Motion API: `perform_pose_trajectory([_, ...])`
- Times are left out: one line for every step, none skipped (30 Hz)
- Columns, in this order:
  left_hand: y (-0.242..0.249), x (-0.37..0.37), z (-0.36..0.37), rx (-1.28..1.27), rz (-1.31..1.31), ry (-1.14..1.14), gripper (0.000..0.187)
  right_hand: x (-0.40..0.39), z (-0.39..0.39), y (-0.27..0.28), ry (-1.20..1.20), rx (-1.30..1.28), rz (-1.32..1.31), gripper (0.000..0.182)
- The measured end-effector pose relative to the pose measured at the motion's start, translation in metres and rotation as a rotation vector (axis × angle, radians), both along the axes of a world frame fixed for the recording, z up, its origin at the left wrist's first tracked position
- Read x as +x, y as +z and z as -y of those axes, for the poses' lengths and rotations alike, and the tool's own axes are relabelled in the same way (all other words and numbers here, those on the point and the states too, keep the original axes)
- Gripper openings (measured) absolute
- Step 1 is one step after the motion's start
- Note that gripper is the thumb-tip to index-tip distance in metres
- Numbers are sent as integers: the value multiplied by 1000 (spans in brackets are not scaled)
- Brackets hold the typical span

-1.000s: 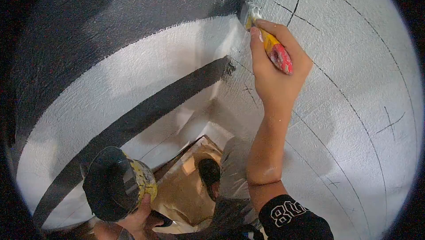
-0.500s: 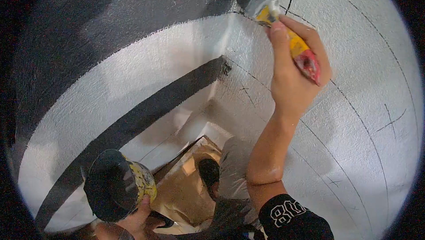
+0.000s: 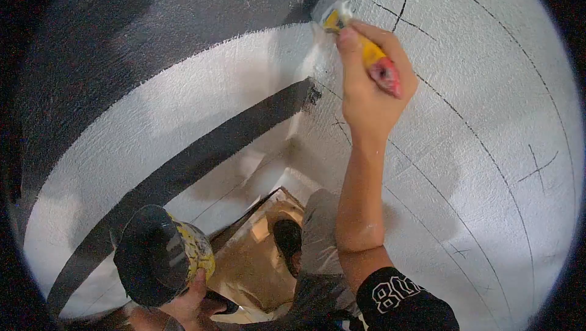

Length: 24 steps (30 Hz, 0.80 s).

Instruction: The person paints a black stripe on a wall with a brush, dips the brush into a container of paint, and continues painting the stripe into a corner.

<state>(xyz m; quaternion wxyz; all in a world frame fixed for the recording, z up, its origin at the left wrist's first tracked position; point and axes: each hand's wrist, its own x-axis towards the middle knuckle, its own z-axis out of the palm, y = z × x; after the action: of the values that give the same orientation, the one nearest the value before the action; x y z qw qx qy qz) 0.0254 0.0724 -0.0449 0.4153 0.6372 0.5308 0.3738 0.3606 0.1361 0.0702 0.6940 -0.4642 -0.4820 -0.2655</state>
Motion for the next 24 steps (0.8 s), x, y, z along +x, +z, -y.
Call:
perform_pose_trajectory([0, 0, 0, -1, -1, -2, 63, 2, 3, 0, -3, 1, -2, 11])
perform_pose_trajectory([1, 0, 0, -1, 0, -5, 63, -3, 8, 7, 76, 125, -47, 13])
perform_pose_trajectory([1, 0, 0, -4, -1, -4, 63, -9, 12, 14, 159, 250, -90, 14])
perform_pose_trajectory([1, -1, 4, -10, -3, 2, 63, -12, 19, 20, 127, 271, -67, 14])
perform_pose_trajectory([0, 0, 2, -11, -5, -4, 63, -16, 24, 21, 126, 272, -68, 14])
perform_pose_trajectory([0, 0, 3, -10, -7, -4, 63, -19, 29, 22, 65, 247, -72, 14])
perform_pose_trajectory([1, 0, 2, -11, -8, -5, 63, -21, 31, 22, 5, 221, -76, 14])
perform_pose_trajectory([1, -1, 2, -15, -5, -4, 63, -23, 31, 21, -34, 191, -86, 12])
perform_pose_trajectory([1, -1, 3, -12, -6, -6, 63, -19, 31, 19, -36, 193, -86, 12])
perform_pose_trajectory([1, -2, 3, -15, -7, -5, 62, -12, 31, 16, -72, 111, -37, 11])
perform_pose_trajectory([0, -3, 4, -14, -7, -4, 62, -9, 30, 15, -107, 28, 14, 9])
perform_pose_trajectory([0, -3, 5, -13, -7, -3, 62, -9, 28, 14, -107, 12, 23, 8])
perform_pose_trajectory([0, -3, 5, -12, -8, -5, 62, -10, 27, 14, -106, 12, 23, 8])
perform_pose_trajectory([0, -3, 5, -12, -9, -2, 62, -11, 28, 14, -148, -55, 38, 9])
perform_pose_trajectory([0, -3, 5, -13, -11, -1, 62, -12, 28, 14, -189, -124, 53, 10])
perform_pose_trajectory([0, -3, 5, -17, -10, 1, 62, -14, 28, 14, -188, -124, 54, 10])
perform_pose_trajectory([-1, -4, 5, -16, -11, 1, 62, -15, 27, 14, -217, -154, 61, 10])
perform_pose_trajectory([0, -5, 6, -15, -9, 8, 62, -16, 27, 14, -245, -183, 69, 11])
perform_pose_trajectory([1, -6, 6, -18, -10, 10, 62, -16, 25, 13, -244, -184, 70, 11])
perform_pose_trajectory([0, -5, 6, -20, -11, 6, 62, -14, 22, 11, -208, -174, 47, 10])
perform_pose_trajectory([-1, -5, 6, -23, -12, 6, 62, -12, 19, 9, -171, -165, 23, 10])
perform_pose_trajectory([0, -4, 3, -23, -10, 4, 61, -9, 14, 8, -176, -168, 22, 10])
perform_pose_trajectory([0, -5, 3, -26, -13, 5, 61, -8, 10, 6, -147, -123, 41, 9])
perform_pose_trajectory([1, -5, 3, -27, -15, 4, 61, -7, 6, 5, -118, -77, 60, 9])
